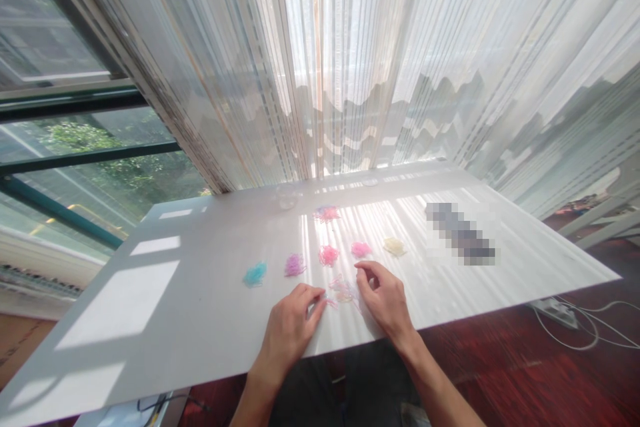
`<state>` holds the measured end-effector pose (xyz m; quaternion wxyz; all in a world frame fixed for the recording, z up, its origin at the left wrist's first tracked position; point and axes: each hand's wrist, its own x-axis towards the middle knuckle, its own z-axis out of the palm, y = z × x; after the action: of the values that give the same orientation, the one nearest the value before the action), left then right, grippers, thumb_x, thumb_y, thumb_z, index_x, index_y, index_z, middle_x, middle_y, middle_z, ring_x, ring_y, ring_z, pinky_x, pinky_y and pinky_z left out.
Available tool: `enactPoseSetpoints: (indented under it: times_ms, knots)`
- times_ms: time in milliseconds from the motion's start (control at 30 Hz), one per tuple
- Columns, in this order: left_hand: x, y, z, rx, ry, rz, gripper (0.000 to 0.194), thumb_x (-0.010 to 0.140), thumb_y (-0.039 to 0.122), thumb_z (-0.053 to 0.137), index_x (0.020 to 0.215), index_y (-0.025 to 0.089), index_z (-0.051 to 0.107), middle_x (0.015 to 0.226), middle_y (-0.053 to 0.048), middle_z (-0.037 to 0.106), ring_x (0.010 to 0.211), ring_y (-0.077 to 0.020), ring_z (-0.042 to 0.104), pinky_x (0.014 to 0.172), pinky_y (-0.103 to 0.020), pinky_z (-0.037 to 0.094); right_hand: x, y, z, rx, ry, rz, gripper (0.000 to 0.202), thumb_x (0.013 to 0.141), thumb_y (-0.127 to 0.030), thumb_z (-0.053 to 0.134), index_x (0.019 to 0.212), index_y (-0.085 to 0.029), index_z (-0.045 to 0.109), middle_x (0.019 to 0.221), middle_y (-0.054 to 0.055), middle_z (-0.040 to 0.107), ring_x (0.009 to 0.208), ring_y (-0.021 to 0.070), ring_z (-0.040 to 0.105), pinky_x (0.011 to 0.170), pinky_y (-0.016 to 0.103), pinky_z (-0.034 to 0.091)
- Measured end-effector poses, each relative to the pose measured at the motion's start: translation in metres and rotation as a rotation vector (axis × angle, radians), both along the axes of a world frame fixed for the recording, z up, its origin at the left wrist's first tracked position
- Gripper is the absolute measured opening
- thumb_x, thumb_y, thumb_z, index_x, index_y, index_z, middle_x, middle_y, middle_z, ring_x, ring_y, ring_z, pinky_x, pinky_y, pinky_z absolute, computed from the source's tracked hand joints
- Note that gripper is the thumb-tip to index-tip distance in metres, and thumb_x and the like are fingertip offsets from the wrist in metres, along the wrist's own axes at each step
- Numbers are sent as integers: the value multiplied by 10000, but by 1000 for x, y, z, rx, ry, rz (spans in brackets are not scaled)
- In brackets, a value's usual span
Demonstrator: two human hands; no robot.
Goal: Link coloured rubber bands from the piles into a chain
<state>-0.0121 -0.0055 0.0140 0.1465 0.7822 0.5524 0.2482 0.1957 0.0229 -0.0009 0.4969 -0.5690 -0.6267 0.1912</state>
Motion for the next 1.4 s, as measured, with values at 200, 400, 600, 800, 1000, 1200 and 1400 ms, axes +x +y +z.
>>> enactPoseSetpoints:
  times_ms: [200, 400, 600, 800, 1000, 1200, 1400]
  knots:
    - [3, 1, 7, -1, -24, -32, 203, 987, 283, 546, 1082, 243, 721, 981, -43, 781, 771, -195, 740, 755, -294, 598, -1, -1, 1, 5, 15, 87, 192, 923, -252, 542, 943, -194, 725, 789, 38, 748, 616, 171, 661, 614, 277, 555]
    - [11, 10, 0, 144, -30, -82, 305, 915, 293, 674, 1216, 254, 701, 1159, -89, 727, 995, -245, 735, 870, -355, 616, 0, -1, 2, 9, 39, 148, 185, 928, -254, 558, 963, -203, 733, 823, 39, 761, 621, 165, 656, 623, 275, 564]
    - [26, 21, -7, 189, -17, -162, 175, 934, 228, 657, 1085, 230, 746, 1100, -90, 748, 969, -252, 723, 846, -384, 606, 1, -1, 4, -8, 63, 83, 209, 934, -264, 545, 958, -190, 739, 842, 46, 765, 590, 154, 645, 597, 263, 551]
    - [22, 23, -4, 164, -72, -143, 165, 967, 224, 582, 1006, 234, 742, 1000, -68, 764, 866, -215, 707, 806, -344, 586, 2, -1, 4, -5, 56, 100, 199, 918, -243, 549, 947, -198, 740, 831, 38, 762, 582, 151, 626, 590, 264, 542]
    - [13, 22, -2, 77, -162, -30, 223, 992, 310, 551, 1032, 214, 748, 907, -59, 777, 698, -174, 669, 753, -314, 573, 1, -1, 3, -15, 67, 100, 187, 917, -246, 558, 943, -204, 738, 815, 30, 757, 559, 145, 602, 568, 265, 525]
    - [-1, 22, 0, 88, -196, 58, 212, 963, 337, 588, 1008, 227, 764, 928, -42, 799, 699, -173, 687, 727, -295, 565, 1, -1, 0, -43, 77, 117, 194, 927, -243, 549, 960, -205, 737, 819, 24, 748, 557, 143, 594, 573, 271, 517]
    - [-6, 21, -2, 86, -206, 100, 185, 943, 337, 621, 971, 235, 773, 889, -20, 802, 682, -169, 690, 704, -285, 552, 2, 0, 0, 25, -25, 195, 137, 930, -230, 598, 966, -206, 728, 878, 56, 736, 758, 207, 664, 691, 322, 551]
